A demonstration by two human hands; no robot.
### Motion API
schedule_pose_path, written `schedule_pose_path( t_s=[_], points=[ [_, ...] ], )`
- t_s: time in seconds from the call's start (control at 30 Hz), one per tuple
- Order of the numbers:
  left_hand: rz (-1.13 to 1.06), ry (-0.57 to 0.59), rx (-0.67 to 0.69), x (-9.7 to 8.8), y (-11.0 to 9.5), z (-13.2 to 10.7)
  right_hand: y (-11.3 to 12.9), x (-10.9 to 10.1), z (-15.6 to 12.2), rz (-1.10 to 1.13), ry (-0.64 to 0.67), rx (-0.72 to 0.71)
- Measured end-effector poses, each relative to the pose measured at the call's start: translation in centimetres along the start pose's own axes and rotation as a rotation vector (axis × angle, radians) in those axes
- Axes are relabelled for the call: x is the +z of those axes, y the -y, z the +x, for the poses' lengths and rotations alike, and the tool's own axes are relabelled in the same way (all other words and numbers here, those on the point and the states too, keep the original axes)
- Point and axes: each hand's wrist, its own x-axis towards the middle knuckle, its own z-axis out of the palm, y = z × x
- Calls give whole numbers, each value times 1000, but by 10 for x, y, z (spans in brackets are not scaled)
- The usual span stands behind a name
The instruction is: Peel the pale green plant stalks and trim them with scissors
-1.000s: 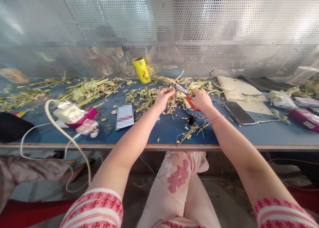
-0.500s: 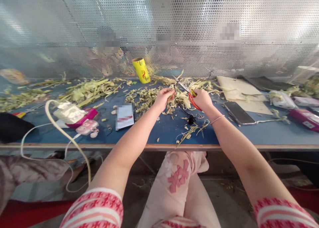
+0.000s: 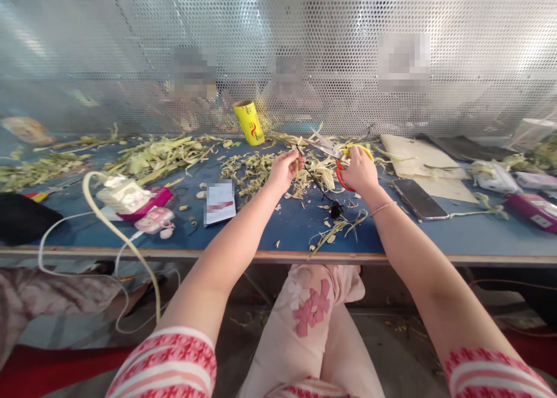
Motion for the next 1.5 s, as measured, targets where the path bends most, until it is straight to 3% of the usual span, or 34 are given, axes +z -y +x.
schedule_pose_path(
  t_s=[0.3,0.93,1.27,1.5],
  points=[
    [-99,-92,-98,2,-14,-5,-3,-1,1,-88,-21,-44],
    [-116,11,-179,5,-12,-11,-1,1,0,-77,-26,-58],
    [-120,18,-168,4,-12,-10,0,0,1,-67,-13,-38],
    [-63,88,-149,3,-7,-10,1,2,0,-78,-26,-54]
  ],
)
